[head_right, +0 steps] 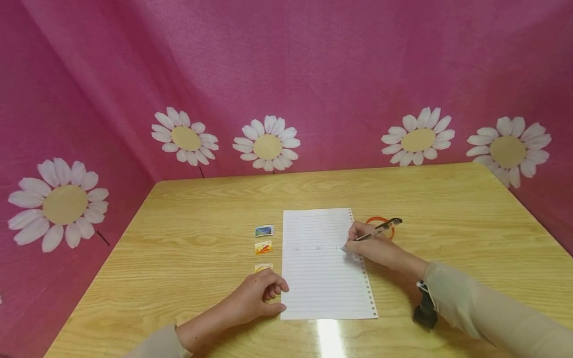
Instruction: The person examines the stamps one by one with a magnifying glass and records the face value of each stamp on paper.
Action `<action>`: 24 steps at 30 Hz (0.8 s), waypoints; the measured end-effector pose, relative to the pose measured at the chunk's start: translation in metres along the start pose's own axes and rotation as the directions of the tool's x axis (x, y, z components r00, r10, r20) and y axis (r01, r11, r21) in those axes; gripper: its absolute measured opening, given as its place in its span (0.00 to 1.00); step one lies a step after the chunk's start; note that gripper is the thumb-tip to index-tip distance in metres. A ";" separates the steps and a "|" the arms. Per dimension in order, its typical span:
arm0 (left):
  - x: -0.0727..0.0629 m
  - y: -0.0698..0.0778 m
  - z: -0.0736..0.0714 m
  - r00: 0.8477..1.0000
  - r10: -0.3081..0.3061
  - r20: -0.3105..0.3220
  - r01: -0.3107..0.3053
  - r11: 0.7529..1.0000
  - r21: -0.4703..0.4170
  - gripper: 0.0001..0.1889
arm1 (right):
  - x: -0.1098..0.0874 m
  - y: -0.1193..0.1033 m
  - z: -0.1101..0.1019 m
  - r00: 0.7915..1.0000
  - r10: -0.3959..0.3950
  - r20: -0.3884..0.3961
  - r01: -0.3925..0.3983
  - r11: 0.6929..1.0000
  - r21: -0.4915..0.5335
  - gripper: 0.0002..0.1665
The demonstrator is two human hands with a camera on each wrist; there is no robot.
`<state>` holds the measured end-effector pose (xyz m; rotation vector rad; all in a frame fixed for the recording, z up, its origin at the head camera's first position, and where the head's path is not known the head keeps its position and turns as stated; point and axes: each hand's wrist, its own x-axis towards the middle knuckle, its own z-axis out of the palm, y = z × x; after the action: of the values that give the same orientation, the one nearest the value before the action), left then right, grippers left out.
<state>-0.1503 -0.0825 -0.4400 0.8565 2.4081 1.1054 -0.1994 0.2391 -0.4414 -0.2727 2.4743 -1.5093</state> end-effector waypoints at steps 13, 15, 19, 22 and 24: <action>0.000 -0.002 0.000 1.000 0.001 0.005 -0.001 1.000 -0.018 0.12 | -0.004 0.008 -0.007 0.999 -0.038 -0.028 0.041 0.994 0.101 0.10; -0.001 -0.002 0.001 1.000 0.002 0.004 -0.002 1.000 -0.018 0.12 | -0.006 0.009 -0.008 0.998 -0.050 -0.040 0.052 0.997 0.064 0.12; -0.001 -0.003 0.002 1.000 0.010 0.003 -0.010 1.000 -0.020 0.12 | -0.007 0.010 -0.009 0.998 -0.031 -0.046 0.033 0.999 0.040 0.12; 0.000 -0.003 0.002 1.000 0.007 0.001 -0.007 1.000 -0.019 0.12 | -0.007 0.010 -0.009 0.999 -0.023 -0.047 0.025 0.999 0.045 0.13; 0.000 -0.002 0.001 1.000 0.004 -0.001 -0.004 1.000 -0.018 0.12 | -0.006 0.009 -0.009 0.998 -0.018 -0.052 0.020 0.999 0.039 0.12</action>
<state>-0.1507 -0.0828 -0.4422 0.8557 2.3939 1.1279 -0.1963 0.2531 -0.4451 -0.2538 2.4856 -1.5902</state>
